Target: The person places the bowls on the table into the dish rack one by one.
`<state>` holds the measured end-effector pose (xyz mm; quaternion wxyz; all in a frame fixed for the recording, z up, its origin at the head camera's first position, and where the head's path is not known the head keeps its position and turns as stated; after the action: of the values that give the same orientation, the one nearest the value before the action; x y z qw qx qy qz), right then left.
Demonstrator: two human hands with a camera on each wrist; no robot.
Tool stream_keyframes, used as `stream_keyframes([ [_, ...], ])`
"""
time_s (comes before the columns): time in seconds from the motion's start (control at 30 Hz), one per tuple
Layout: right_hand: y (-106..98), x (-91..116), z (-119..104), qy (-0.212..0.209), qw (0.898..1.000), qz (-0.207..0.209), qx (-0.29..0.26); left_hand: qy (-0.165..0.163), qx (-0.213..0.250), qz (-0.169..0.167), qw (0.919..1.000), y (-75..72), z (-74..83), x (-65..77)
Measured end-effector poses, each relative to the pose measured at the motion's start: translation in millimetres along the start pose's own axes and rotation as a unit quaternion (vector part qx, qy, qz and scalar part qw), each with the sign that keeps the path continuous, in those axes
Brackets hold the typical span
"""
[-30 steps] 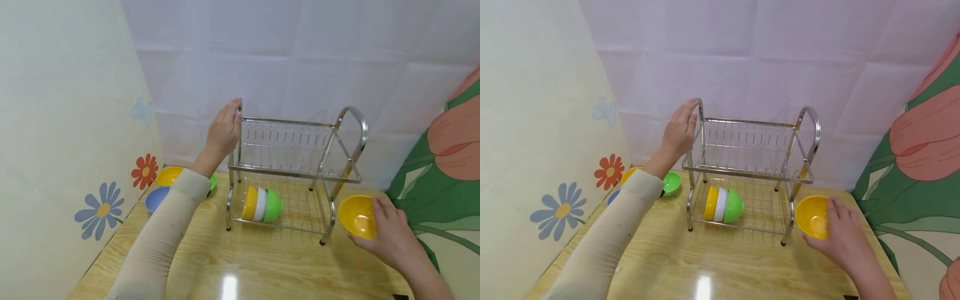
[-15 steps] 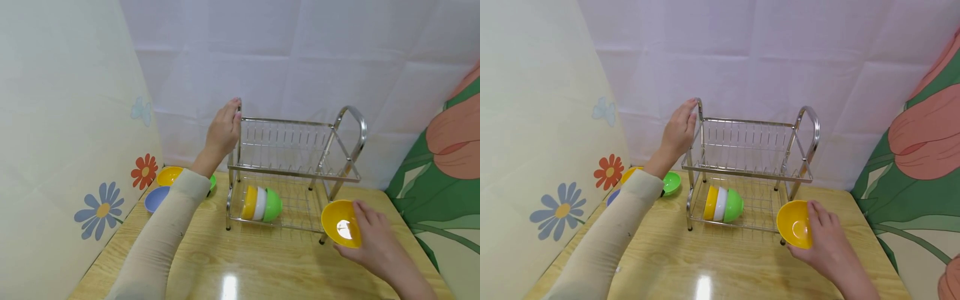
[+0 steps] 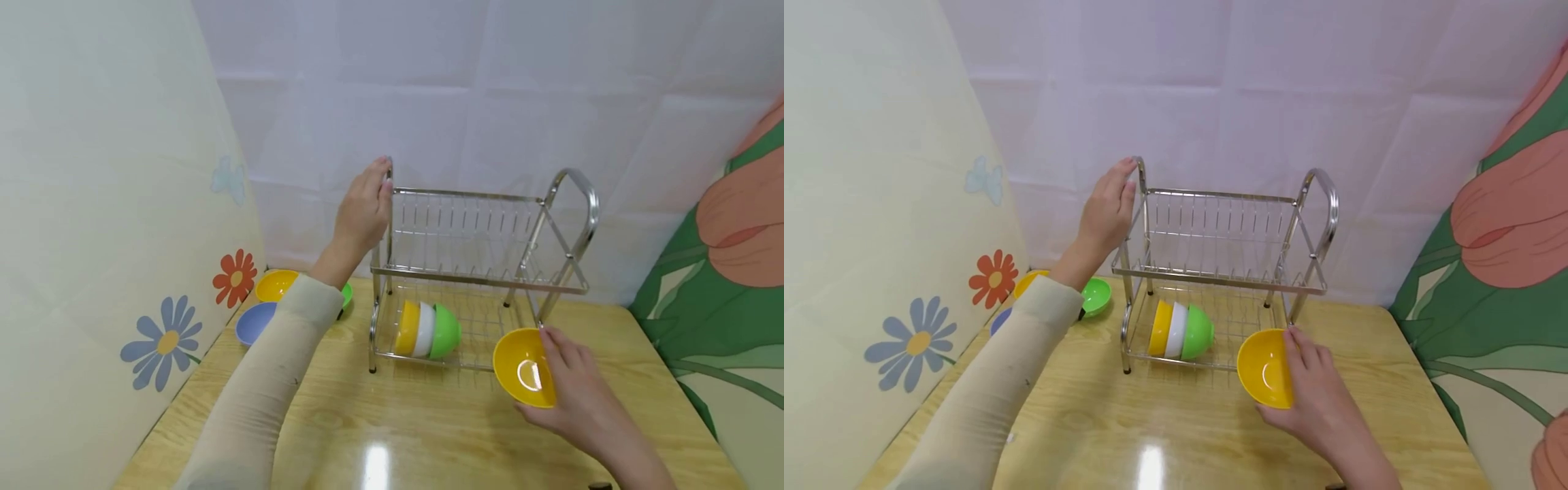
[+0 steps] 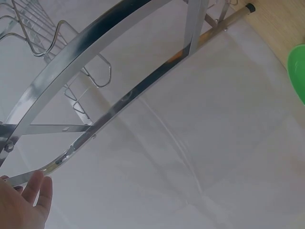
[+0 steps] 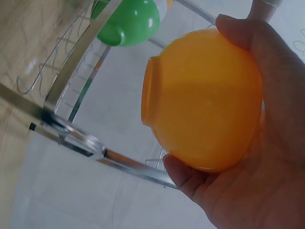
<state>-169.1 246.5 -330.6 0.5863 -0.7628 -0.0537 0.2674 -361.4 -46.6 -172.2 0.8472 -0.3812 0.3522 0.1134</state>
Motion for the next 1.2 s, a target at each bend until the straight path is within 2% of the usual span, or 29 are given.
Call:
stream_keyframes([
  [0.23, 10.1, -6.0, -16.6, 0.006, 1.000, -0.017, -0.020, -0.001, -0.001, 0.001, 1.0000, -2.6, 0.8, -0.4],
  [0.47, 19.7, -8.8, -31.0, -0.013, 0.999, -0.004, -0.030, -0.007, -0.007, 0.002, 0.9999, -3.6, -3.7, 2.2],
  [0.63, 25.7, -10.4, -40.4, -0.020, 0.999, 0.001, -0.034, -0.009, -0.017, -0.010, 0.9998, -4.2, -5.5, 1.4],
  [0.83, 26.3, -17.3, -52.1, -0.038, 0.998, 0.018, -0.037, 0.004, -0.038, -0.013, 0.9992, -10.7, -7.4, -1.2],
  [1.0, 29.3, -22.1, -59.2, -0.043, 0.998, 0.017, -0.045, -0.005, -0.077, -0.058, 0.9953, -11.9, -9.3, -1.9],
  [1.1, 31.3, -23.2, -64.2, -0.049, 0.997, 0.019, -0.049, -0.005, -0.122, -0.083, 0.9890, -16.0, -2.1, 4.2],
  [1.2, 31.1, -23.9, -69.8, -0.063, 0.996, 0.032, -0.048, 0.040, -0.158, -0.076, 0.9837, -25.1, 20.6, 20.5],
])
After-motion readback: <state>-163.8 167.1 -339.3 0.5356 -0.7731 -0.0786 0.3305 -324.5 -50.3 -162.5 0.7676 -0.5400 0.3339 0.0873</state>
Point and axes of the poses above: each hand's wrist, its own x-axis away from the middle knuckle, its own y-axis out of the palm, z = x × y, the point moved 9 cm from there along -x, towards the middle knuckle, and after that the axes turned 10 degrees about -y, right-handed, at the moved point
